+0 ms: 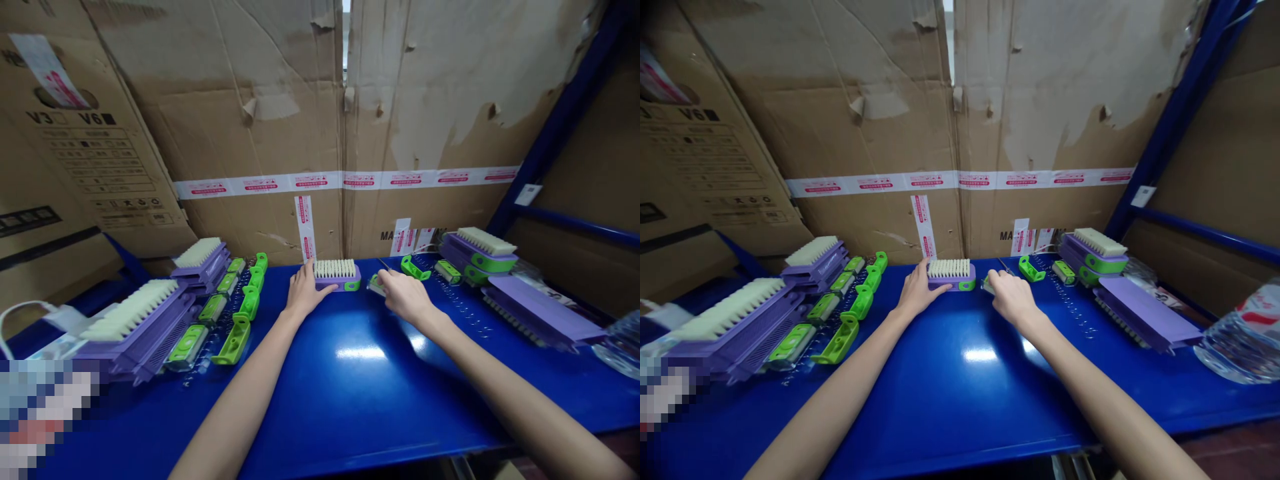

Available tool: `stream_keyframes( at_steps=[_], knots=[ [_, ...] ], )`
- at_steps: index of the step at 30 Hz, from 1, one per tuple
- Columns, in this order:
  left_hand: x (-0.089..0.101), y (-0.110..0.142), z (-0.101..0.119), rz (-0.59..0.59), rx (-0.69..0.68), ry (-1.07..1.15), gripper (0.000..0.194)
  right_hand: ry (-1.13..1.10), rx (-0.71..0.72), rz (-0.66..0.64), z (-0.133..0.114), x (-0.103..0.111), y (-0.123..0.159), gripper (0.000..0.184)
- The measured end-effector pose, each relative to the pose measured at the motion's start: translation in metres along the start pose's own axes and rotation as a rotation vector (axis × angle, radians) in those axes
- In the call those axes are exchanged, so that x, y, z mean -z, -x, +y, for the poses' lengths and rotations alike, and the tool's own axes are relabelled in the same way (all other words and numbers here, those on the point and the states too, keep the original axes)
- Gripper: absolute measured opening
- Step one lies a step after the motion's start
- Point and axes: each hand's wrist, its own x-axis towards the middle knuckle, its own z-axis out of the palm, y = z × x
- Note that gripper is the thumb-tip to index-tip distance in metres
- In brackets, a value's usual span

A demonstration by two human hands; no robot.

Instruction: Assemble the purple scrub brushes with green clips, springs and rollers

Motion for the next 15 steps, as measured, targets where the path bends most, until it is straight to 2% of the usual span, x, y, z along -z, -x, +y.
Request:
stream_keyframes(
  at_steps=[5,15],
  knots=[
    [-0.002,0.000,-0.001,0.041,-0.013,-0.045,0.085,0.011,0.049,-0.023,-0.013,-0.008,-0.010,0.032],
    [0.000,-0.001,0.002,0.043,0.060,-0.131,0.084,-0.063,0.029,0.068,-0.007,-0.017,-0.008,0.026]
  ],
)
